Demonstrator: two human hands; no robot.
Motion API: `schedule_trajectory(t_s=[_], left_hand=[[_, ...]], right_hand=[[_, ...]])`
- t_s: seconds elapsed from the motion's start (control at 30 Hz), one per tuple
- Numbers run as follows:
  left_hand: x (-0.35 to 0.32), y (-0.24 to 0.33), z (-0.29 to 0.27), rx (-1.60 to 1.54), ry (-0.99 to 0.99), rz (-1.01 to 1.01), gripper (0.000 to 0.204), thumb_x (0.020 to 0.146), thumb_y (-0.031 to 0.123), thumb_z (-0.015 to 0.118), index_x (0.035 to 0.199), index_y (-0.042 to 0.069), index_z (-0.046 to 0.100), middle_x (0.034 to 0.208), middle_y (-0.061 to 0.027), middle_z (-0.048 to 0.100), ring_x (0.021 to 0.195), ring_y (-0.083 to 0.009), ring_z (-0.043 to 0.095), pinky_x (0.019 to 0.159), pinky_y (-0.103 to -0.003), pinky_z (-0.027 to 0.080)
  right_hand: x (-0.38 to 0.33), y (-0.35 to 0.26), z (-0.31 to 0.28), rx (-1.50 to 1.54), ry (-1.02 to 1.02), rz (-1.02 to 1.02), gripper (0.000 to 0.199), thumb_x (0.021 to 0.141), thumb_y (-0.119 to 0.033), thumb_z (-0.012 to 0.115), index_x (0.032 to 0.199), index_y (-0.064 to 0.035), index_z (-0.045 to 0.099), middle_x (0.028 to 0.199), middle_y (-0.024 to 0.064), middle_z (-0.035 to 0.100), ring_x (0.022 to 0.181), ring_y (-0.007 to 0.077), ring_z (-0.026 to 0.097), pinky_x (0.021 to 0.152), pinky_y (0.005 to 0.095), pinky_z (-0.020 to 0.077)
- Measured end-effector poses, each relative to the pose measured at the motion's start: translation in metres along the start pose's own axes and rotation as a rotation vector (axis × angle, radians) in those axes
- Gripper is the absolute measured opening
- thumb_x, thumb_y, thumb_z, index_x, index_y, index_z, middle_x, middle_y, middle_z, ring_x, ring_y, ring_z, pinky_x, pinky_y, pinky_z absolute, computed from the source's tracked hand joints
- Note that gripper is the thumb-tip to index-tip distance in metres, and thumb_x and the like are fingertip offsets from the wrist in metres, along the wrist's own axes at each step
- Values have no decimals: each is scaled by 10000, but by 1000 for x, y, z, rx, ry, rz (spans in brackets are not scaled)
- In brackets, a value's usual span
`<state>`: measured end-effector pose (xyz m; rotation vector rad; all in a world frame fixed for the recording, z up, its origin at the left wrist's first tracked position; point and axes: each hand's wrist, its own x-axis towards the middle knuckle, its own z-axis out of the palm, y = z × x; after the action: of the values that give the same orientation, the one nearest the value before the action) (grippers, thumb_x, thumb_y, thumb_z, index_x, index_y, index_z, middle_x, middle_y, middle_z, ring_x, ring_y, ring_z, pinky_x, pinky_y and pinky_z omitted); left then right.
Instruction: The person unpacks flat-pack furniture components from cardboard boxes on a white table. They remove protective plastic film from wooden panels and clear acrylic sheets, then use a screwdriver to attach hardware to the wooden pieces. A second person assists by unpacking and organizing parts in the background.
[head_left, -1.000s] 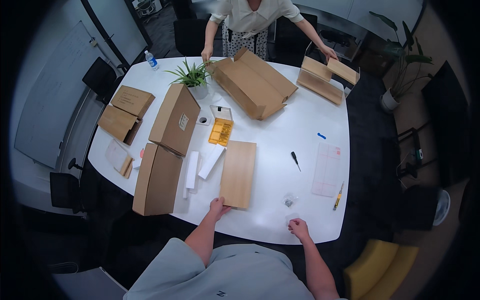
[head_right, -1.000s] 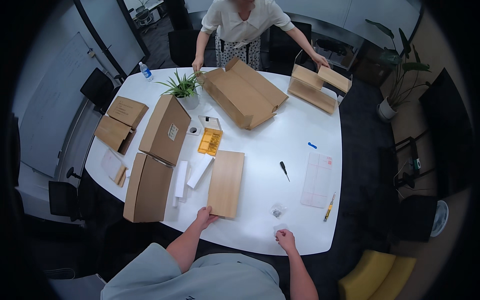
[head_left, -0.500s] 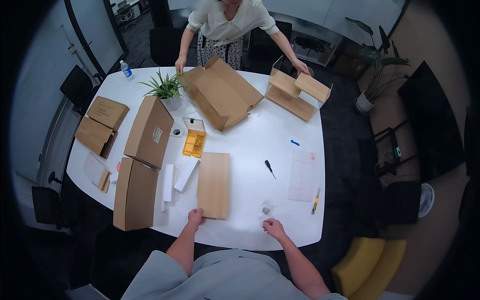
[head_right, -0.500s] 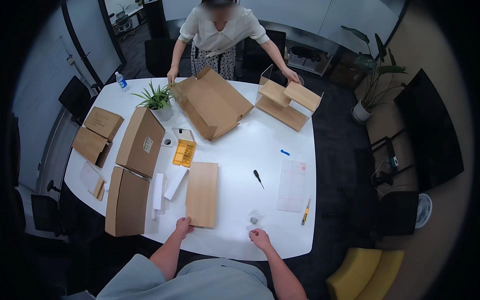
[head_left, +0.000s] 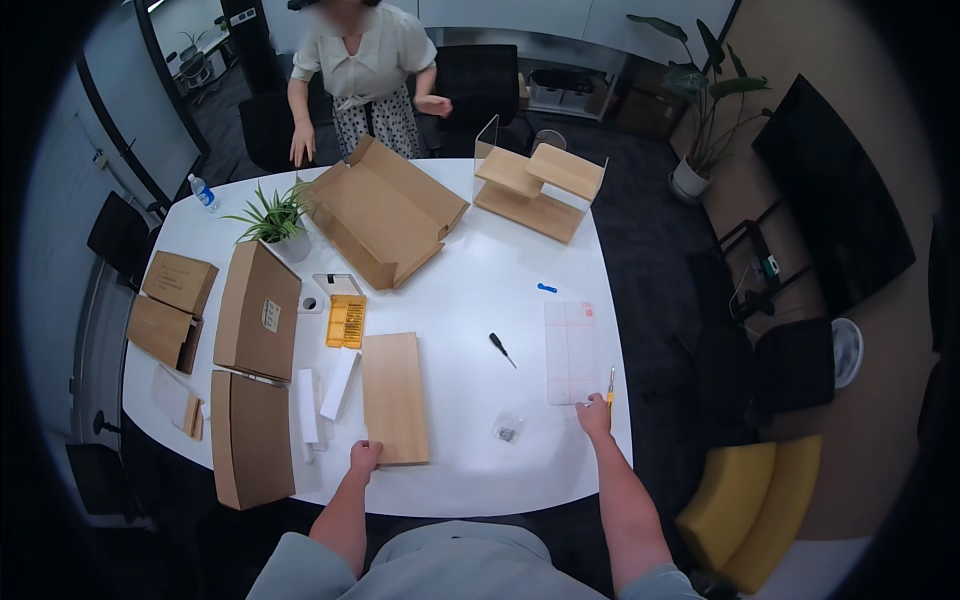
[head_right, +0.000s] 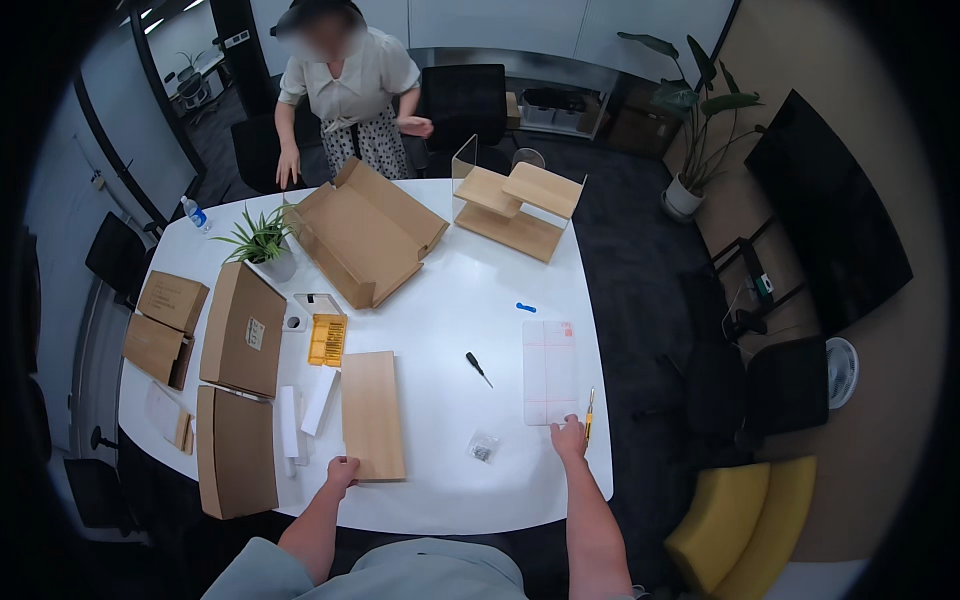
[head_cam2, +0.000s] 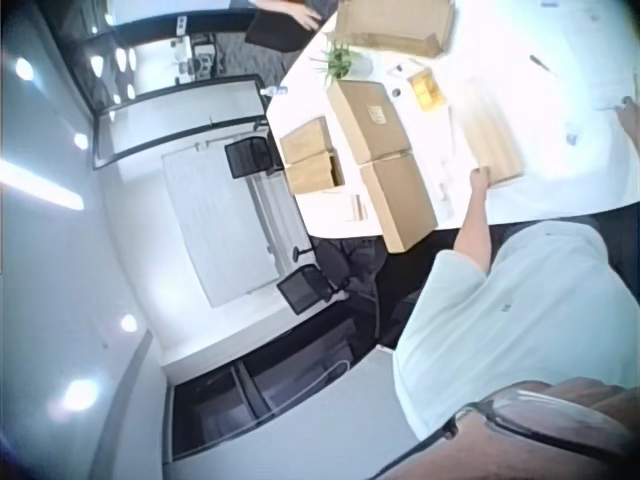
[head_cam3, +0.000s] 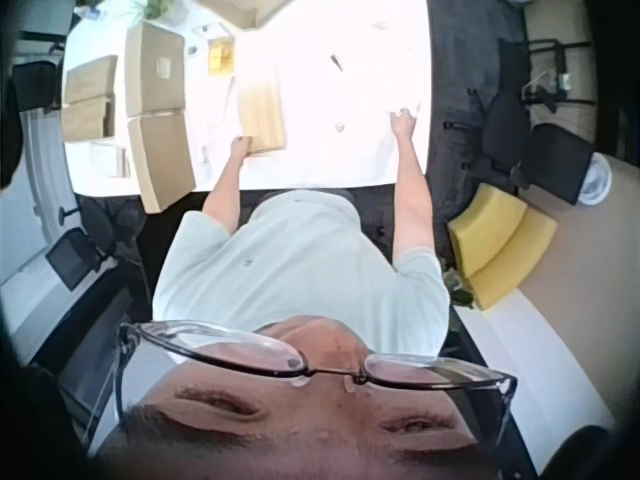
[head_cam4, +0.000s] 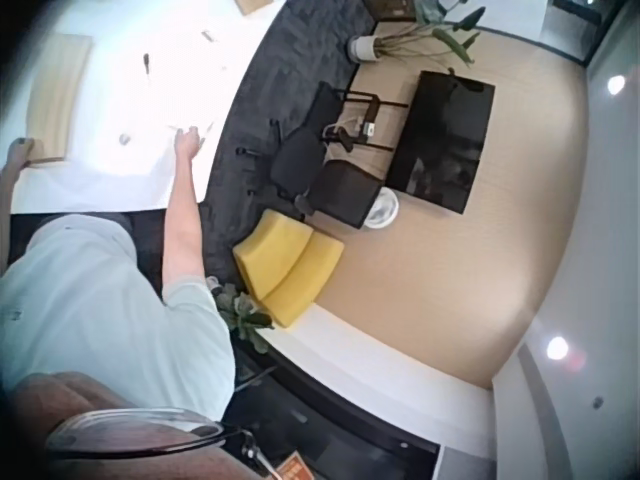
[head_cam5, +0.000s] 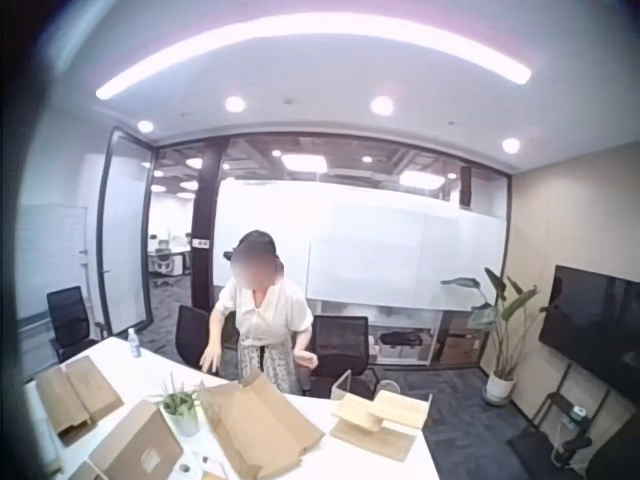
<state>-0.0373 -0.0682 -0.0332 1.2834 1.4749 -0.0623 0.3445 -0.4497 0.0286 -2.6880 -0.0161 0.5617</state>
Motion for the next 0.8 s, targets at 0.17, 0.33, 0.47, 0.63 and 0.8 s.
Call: schedule_trajectory(t_s=[0.17,0.33,0.47,0.63,0.8], left_hand=[[-8,-8,-9,-78,-46,-9,436,942,333,564,1214,-5,522,1089,-131,637,915,-237,664,746,-392,584],[-29,9,-15,-230,-170,-44,429,1004,369,475,1248,17,503,1152,-114,617,1019,-235,636,841,-421,565],[-36,15,-16,-189,-106,-106,421,997,368,476,1242,28,507,1156,-110,610,1039,-237,627,841,-423,567],[-25,10,-11,-151,-59,-122,416,959,358,502,1207,26,526,1113,-105,608,1001,-229,627,803,-411,571],[1,-15,-6,-25,-6,-36,413,929,347,547,1158,4,557,1030,-108,622,876,-207,630,719,-380,570]], right_hand=[[23,-40,-29,-135,79,74,577,809,-300,735,1238,17,517,1258,252,507,1193,395,517,936,468,508],[43,-58,-28,-162,27,121,732,780,-410,773,1293,14,470,1330,243,461,1258,391,462,975,469,489],[57,-57,-16,-173,-73,166,991,703,-525,800,1407,-3,339,1446,260,355,1329,417,385,1042,483,420],[39,-99,-23,-238,-150,220,1253,663,-625,788,1547,-107,67,1554,273,174,1416,410,270,1100,549,326],[39,-103,-1,-299,-142,235,1329,625,-656,795,1556,-150,-7,1573,279,75,1446,427,169,1083,649,277]])
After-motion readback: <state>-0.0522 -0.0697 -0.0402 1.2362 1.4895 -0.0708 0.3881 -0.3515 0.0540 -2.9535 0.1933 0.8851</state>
